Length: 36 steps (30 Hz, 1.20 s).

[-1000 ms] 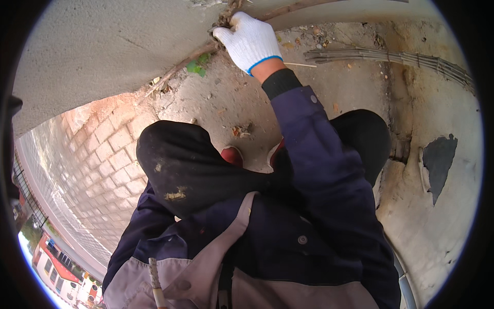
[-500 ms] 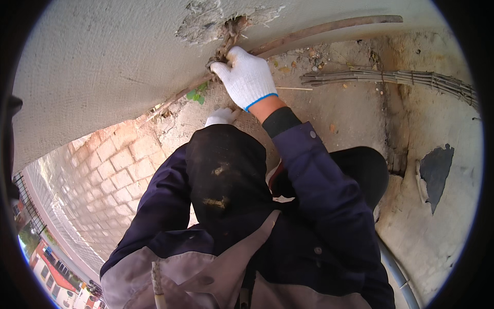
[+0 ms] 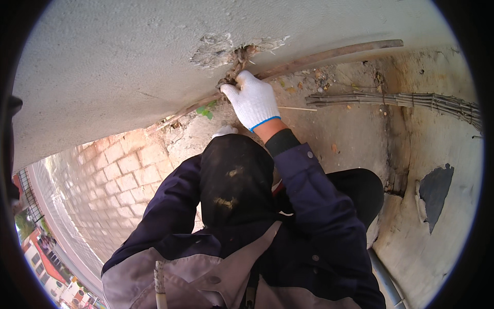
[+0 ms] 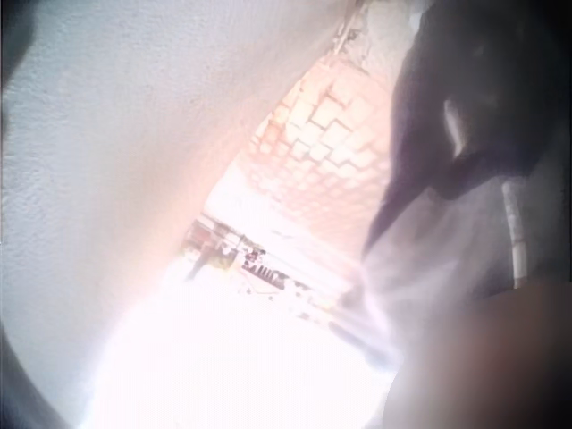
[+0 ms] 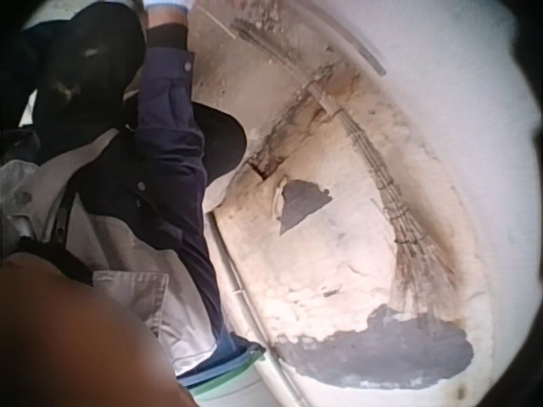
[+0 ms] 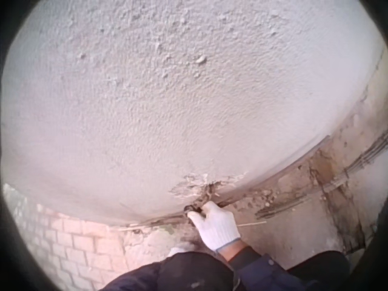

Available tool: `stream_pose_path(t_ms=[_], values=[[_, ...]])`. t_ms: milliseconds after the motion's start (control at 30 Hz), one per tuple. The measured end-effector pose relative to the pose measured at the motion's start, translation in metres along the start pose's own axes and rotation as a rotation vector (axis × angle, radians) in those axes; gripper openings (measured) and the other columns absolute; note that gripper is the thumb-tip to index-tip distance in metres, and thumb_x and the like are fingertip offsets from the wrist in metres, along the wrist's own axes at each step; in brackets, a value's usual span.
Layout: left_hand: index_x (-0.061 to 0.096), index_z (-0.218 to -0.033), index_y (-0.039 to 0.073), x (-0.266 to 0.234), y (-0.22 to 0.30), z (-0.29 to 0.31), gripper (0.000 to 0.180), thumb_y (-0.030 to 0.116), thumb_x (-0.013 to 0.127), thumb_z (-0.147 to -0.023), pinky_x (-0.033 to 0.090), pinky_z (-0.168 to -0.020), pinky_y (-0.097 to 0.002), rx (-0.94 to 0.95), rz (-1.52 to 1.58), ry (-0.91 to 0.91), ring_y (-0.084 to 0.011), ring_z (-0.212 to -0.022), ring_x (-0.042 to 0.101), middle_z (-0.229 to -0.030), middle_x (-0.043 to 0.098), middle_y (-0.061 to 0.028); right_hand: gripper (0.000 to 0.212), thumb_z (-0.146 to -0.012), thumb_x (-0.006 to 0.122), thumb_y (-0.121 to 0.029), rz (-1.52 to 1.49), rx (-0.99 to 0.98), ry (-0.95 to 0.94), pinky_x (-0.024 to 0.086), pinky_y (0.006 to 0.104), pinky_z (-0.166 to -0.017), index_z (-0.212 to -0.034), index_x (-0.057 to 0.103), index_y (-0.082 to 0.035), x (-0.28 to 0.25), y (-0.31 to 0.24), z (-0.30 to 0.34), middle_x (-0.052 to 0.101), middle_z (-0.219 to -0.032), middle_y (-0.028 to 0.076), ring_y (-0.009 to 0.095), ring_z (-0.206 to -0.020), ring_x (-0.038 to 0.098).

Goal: The person walks to a wall and kneels to pack a fibrous material into a hole. They then stand, pick up a chain, and walk to a car with an open hood to place the chain inside. Finally, they walk to a workbench and handle a small metal part.

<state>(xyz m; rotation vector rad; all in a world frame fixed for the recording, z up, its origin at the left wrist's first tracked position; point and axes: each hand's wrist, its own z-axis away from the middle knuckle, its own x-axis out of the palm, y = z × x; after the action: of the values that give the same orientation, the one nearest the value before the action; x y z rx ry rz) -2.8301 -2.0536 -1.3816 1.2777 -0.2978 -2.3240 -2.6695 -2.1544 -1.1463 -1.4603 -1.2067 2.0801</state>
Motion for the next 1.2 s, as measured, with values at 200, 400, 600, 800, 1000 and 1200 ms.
stream_pose_path(t_ms=[200, 400, 600, 800, 1000, 1200], values=[[0.076, -0.112, 0.004, -0.048, -0.028, 0.063, 0.031, 0.03, 0.075, -0.095, 0.061, -0.086, -0.0411, -0.321, 0.55, 0.421, -0.034, -0.094, 0.078, -0.103, 0.079, -0.0206, 0.046, -0.094, 0.075, -0.044, 0.053, -0.057, 0.027, 0.056, 0.0556, -0.078, -0.094, 0.066, 0.001, 0.001, 0.002, 0.001, 0.071, -0.085, 0.03, 0.05, -0.088, 0.07], [0.069, -0.115, -0.009, -0.169, 0.021, 0.101, 0.021, 0.008, 0.07, -0.102, 0.063, -0.08, -0.0292, -0.112, 1.196, 0.729, -0.0166, -0.088, 0.075, -0.103, 0.077, -0.0121, 0.045, -0.094, 0.075, -0.044, 0.03, -0.056, 0.019, 0.056, 0.0561, -0.079, -0.095, 0.067, 0.0, -0.001, -0.002, 0.0, 0.072, -0.087, 0.03, 0.05, -0.089, 0.071], [0.073, -0.117, -0.008, -0.208, 0.079, 0.066, 0.023, 0.009, 0.072, -0.101, 0.059, -0.079, -0.0259, -0.035, 1.237, 0.747, -0.0106, -0.086, 0.072, -0.103, 0.079, -0.0095, 0.042, -0.093, 0.077, -0.04, 0.054, -0.024, 0.027, 0.057, 0.0555, -0.081, -0.097, 0.069, 0.001, -0.003, -0.005, 0.0, 0.073, -0.092, 0.03, 0.049, -0.093, 0.071], [0.071, -0.114, -0.009, -0.21, 0.091, 0.062, 0.02, 0.007, 0.072, -0.102, 0.06, -0.075, -0.0261, -0.012, 1.235, 0.796, -0.0122, -0.08, 0.073, -0.1, 0.078, -0.01, 0.038, -0.093, 0.077, -0.037, 0.009, -0.021, 0.015, 0.058, 0.0554, -0.083, -0.1, 0.07, 0.0, -0.002, -0.004, 0.0, 0.073, -0.094, 0.03, 0.049, -0.096, 0.071], [0.074, -0.117, -0.008, -0.213, 0.096, 0.06, 0.024, 0.011, 0.072, -0.102, 0.061, -0.075, -0.026, -0.073, 1.037, 0.811, -0.0114, -0.08, 0.074, -0.099, 0.079, -0.0102, 0.035, -0.093, 0.075, -0.035, 0.01, -0.055, 0.048, 0.058, 0.0568, -0.082, -0.099, 0.069, -0.001, -0.001, -0.001, 0.0, 0.073, -0.094, 0.03, 0.05, -0.095, 0.071], [0.074, -0.119, -0.008, -0.203, 0.088, 0.055, 0.025, 0.01, 0.072, -0.102, 0.062, -0.078, -0.0271, -0.042, 0.946, 0.859, -0.0129, -0.084, 0.076, -0.101, 0.08, -0.0114, 0.035, -0.094, 0.075, -0.035, 0.012, -0.085, 0.071, 0.058, 0.0574, -0.081, -0.097, 0.068, -0.001, 0.002, 0.002, -0.002, 0.073, -0.092, 0.029, 0.05, -0.093, 0.071]])
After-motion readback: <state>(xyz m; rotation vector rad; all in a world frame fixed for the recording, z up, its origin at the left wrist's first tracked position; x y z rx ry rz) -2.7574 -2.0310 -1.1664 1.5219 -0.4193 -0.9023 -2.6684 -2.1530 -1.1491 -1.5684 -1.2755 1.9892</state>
